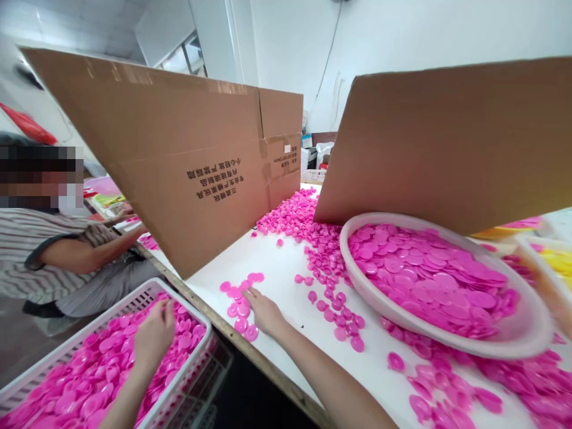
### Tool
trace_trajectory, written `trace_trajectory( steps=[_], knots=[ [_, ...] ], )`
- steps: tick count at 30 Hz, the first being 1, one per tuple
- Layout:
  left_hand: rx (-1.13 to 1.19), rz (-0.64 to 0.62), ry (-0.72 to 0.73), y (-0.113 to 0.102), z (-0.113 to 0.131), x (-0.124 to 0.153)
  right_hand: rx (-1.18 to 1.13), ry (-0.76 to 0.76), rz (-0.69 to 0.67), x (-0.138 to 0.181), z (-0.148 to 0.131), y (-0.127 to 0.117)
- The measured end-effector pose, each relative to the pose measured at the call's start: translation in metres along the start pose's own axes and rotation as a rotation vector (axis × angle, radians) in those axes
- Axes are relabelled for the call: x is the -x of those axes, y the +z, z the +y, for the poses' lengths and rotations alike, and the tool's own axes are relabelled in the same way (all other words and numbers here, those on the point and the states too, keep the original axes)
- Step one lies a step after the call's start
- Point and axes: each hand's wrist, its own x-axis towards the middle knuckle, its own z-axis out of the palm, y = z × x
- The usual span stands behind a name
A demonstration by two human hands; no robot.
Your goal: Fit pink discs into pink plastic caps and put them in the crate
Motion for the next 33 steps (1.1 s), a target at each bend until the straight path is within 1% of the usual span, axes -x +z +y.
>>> trace_trajectory(
  steps=[1, 2, 3, 4, 5, 6, 8, 11, 13, 15, 16, 17, 19, 22, 24, 26, 28, 30, 33],
  knots=[
    [-0.118, 0.063, -0.012, -0.004, -0.013, -0.004, 0.084, -0.024, -0.035, -0.002, 0.003, 0.002],
    [-0.202, 0.100, 0.007, -0.005, -0.020, -0.006, 0.148, -0.037, -0.057, -0.003, 0.006, 0.004],
    [-0.237, 0.106, 0.051, -0.003, -0.020, -0.005, 0.194, -0.042, -0.060, -0.001, 0.010, 0.005],
    [-0.225, 0.086, 0.114, 0.002, -0.013, -0.003, 0.227, -0.037, -0.042, 0.003, 0.013, 0.006],
    [-0.174, 0.048, 0.188, 0.011, -0.001, 0.001, 0.249, -0.021, -0.013, 0.009, 0.017, 0.005],
    [-0.103, 0.002, 0.265, 0.021, 0.017, 0.006, 0.263, 0.007, 0.022, 0.016, 0.021, 0.004],
    [0.047, -0.091, 0.395, 0.047, 0.063, 0.014, 0.278, 0.078, 0.078, 0.035, 0.029, -0.002],
    [0.219, -0.235, 0.524, 0.088, 0.140, 0.021, 0.273, 0.176, 0.107, 0.066, 0.037, -0.016],
    [0.272, -0.348, 0.602, 0.113, 0.184, 0.021, 0.242, 0.240, 0.114, 0.086, 0.040, -0.026],
    [0.294, -0.449, 0.686, 0.132, 0.215, 0.020, 0.175, 0.301, 0.136, 0.102, 0.043, -0.034],
    [0.307, -0.487, 0.724, 0.139, 0.224, 0.019, 0.134, 0.329, 0.149, 0.109, 0.045, -0.037],
    [0.325, -0.514, 0.755, 0.143, 0.229, 0.019, 0.094, 0.352, 0.163, 0.116, 0.048, -0.041],
    [0.361, -0.549, 0.797, 0.146, 0.226, 0.021, 0.016, 0.392, 0.200, 0.125, 0.053, -0.048],
    [0.459, -0.621, 0.793, 0.140, 0.200, 0.035, -0.192, 0.478, 0.272, 0.127, 0.063, -0.057],
    [0.558, -0.687, 0.739, 0.131, 0.182, 0.048, -0.394, 0.568, 0.305, 0.119, 0.067, -0.061],
    [0.625, -0.742, 0.679, 0.124, 0.170, 0.060, -0.542, 0.639, 0.306, 0.105, 0.069, -0.060],
    [0.646, -0.773, 0.641, 0.120, 0.166, 0.067, -0.613, 0.683, 0.272, 0.089, 0.070, -0.055],
    [0.658, -0.793, 0.620, 0.119, 0.167, 0.069, -0.660, 0.711, 0.182, 0.077, 0.069, -0.050],
    [0.678, -0.811, 0.624, 0.118, 0.169, 0.068, -0.695, 0.729, 0.040, 0.069, 0.068, -0.048]
  ],
)
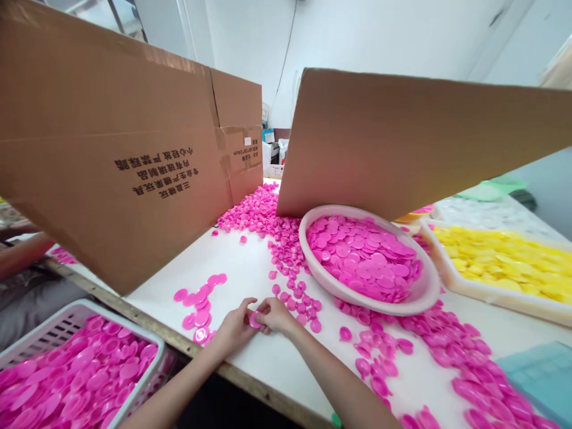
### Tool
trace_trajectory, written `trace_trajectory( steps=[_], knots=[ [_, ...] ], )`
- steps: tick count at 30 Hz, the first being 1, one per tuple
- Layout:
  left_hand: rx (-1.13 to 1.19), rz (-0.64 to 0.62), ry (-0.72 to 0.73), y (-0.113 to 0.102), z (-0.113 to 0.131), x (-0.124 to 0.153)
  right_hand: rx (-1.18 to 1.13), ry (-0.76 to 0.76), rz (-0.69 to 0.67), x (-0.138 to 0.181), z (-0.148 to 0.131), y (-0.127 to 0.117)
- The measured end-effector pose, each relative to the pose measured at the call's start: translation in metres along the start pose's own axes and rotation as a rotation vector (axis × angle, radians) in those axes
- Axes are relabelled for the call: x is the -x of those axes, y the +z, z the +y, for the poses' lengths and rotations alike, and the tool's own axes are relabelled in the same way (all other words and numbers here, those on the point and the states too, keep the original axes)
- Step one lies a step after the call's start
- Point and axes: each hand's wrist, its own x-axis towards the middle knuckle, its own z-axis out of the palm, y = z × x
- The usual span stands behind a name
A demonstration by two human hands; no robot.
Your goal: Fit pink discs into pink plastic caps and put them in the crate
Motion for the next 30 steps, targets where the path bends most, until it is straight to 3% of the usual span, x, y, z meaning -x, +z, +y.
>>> trace_trajectory(
  steps=[5, 8, 11, 14, 18, 24, 30],
  knots=[
    [0.080, -0.060, 0.038, -0.015, 0.003, 0.000, 0.062, 0.040, 0.052, 0.001, -0.003, -0.002],
    [0.160, -0.107, -0.015, -0.021, 0.007, -0.014, 0.042, 0.015, 0.067, 0.001, -0.002, 0.001],
    [0.060, 0.110, -0.121, -0.012, 0.011, -0.039, 0.002, -0.010, 0.057, 0.000, 0.001, 0.005],
    [-0.125, 0.282, -0.111, 0.007, 0.015, -0.060, -0.054, -0.039, 0.029, 0.000, 0.004, 0.005],
    [-0.217, 0.297, -0.058, 0.022, 0.014, -0.066, -0.104, -0.062, -0.080, 0.002, 0.003, -0.006],
    [-0.255, 0.329, -0.102, 0.022, 0.016, -0.060, 0.151, -0.049, -0.178, -0.007, -0.002, -0.020],
    [-0.275, 0.371, -0.149, 0.019, 0.024, -0.060, 0.130, -0.083, -0.170, -0.013, 0.001, -0.019]
  ],
)
